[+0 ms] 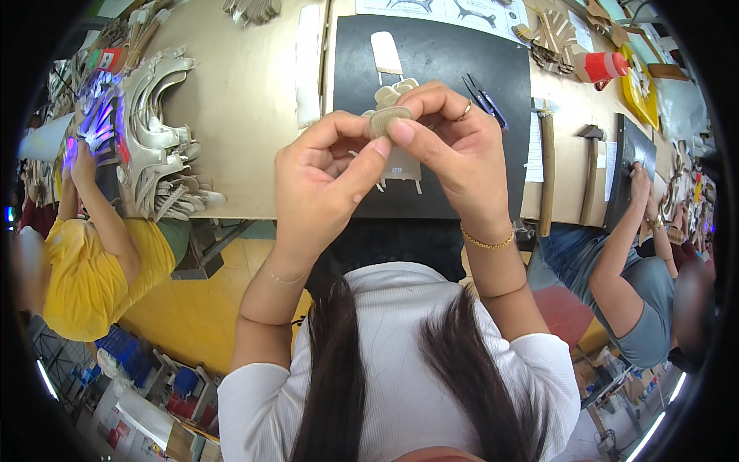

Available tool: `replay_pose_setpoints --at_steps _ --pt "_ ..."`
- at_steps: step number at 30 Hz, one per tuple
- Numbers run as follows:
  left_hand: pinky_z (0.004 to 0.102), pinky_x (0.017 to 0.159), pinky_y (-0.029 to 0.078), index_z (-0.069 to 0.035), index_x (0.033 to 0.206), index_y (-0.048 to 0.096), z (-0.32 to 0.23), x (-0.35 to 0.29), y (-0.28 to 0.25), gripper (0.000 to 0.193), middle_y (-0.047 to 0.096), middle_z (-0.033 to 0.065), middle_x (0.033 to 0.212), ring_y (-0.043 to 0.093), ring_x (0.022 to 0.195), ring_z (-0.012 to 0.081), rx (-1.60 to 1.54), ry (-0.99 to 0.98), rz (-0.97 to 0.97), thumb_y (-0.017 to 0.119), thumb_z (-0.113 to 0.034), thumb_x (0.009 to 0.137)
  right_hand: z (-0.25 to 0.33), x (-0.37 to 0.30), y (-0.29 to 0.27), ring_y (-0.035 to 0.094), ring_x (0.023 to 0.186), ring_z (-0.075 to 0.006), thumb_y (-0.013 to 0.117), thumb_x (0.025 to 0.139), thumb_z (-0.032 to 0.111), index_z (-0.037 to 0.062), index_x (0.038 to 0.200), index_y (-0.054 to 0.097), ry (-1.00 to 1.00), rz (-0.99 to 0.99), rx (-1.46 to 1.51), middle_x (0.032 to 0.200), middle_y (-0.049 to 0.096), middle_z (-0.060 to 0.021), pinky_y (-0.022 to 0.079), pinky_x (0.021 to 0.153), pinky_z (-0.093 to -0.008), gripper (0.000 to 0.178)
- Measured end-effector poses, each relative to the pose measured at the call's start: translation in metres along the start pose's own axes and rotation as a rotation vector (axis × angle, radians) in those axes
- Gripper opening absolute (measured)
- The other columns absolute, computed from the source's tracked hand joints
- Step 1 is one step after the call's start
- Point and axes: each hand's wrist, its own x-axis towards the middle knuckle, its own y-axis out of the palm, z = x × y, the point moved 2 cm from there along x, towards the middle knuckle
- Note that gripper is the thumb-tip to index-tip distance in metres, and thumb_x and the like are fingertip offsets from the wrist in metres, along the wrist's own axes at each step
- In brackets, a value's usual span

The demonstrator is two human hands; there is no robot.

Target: The person repeatedly picks up small beige plastic components and a flat white piece, aligns them, and presses them together by hand. They place the assembled units on a black mat and continue the same process with additional parts. The person also gathers and stacks the completed units at the end.

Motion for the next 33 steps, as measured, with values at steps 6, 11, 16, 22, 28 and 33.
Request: replay_pose_setpoints --at_steps 6,11,16,22,28,33 --pt "0.0164 0.053 0.039 0.002 0.097 0.062 0.016 -0.002 -0.007 0.008 0.06 -0.0006 0.076 0.051 0.061 0.0011 -0.057 -0.008 -0.028 0.064 -0.001 0.089 -0.017 0.003 0.003 0.055 0.08 -0.009 0.077 0.081 0.018 0.001 0.088 0.068 0.01 0.028 -0.044 0.086 0.064 0.0002 0.046 0.075 -0.0259 0.021" --pt "0.0193 0.056 0.049 0.002 0.1 0.062 0.025 -0.001 -0.045 0.013 0.063 0.0019 0.08 0.06 0.066 0.0072 0.094 -0.12 -0.072 0.064 -0.007 0.091 -0.022 0.015 0.0 0.059 0.083 -0.0098 0.078 0.08 0.021 0.0012 0.097 0.067 -0.239 0.055 -0.291 0.088 0.065 -0.0006 0.047 0.077 -0.0251 0.028" --pt "0.0219 0.06 0.055 0.004 0.111 0.059 0.057 -0.01 -0.067 0.027 0.064 0.0058 0.09 0.065 0.073 0.0117 0.09 -0.336 -0.086 0.067 -0.01 0.09 -0.019 0.017 -0.018 0.06 0.083 -0.0078 0.075 0.085 0.022 0.0023 0.102 0.066 -0.01 -0.078 -0.101 0.088 0.066 -0.0015 0.048 0.074 -0.0218 0.028" --pt "0.0274 0.056 0.048 0.0 0.115 0.061 0.08 -0.004 -0.061 0.035 0.061 0.0054 0.08 0.06 0.067 0.012 0.693 -0.237 -0.098 0.072 -0.015 0.086 -0.019 0.028 -0.021 0.061 0.081 -0.008 0.073 0.087 0.022 0.0011 0.101 0.067 -0.032 -0.081 -0.18 0.087 0.067 -0.0018 0.049 0.073 -0.0229 0.026" --pt "0.0343 0.067 0.048 -0.002 0.111 0.064 0.051 0.019 -0.06 0.037 0.056 0.0089 0.085 0.057 0.071 0.0232 0.992 0.017 -0.216 0.075 -0.022 0.082 -0.013 0.081 -0.027 0.062 0.076 -0.0082 0.071 0.087 0.023 0.0018 0.097 0.069 -0.178 -0.066 -0.36 0.084 0.069 -0.0035 0.049 0.069 -0.0243 0.024" --pt "0.0385 0.079 0.049 0.001 0.116 0.061 0.046 0.089 -0.03 0.044 0.059 0.017 0.098 0.061 0.09 0.0316 1.045 0.29 -0.07 0.076 -0.017 0.079 -0.028 0.157 -0.019 0.064 0.081 -0.0087 0.069 0.089 0.023 0.002 0.101 0.069 -0.34 0.016 -0.67 0.088 0.07 -0.0016 0.05 0.07 -0.0236 0.024"
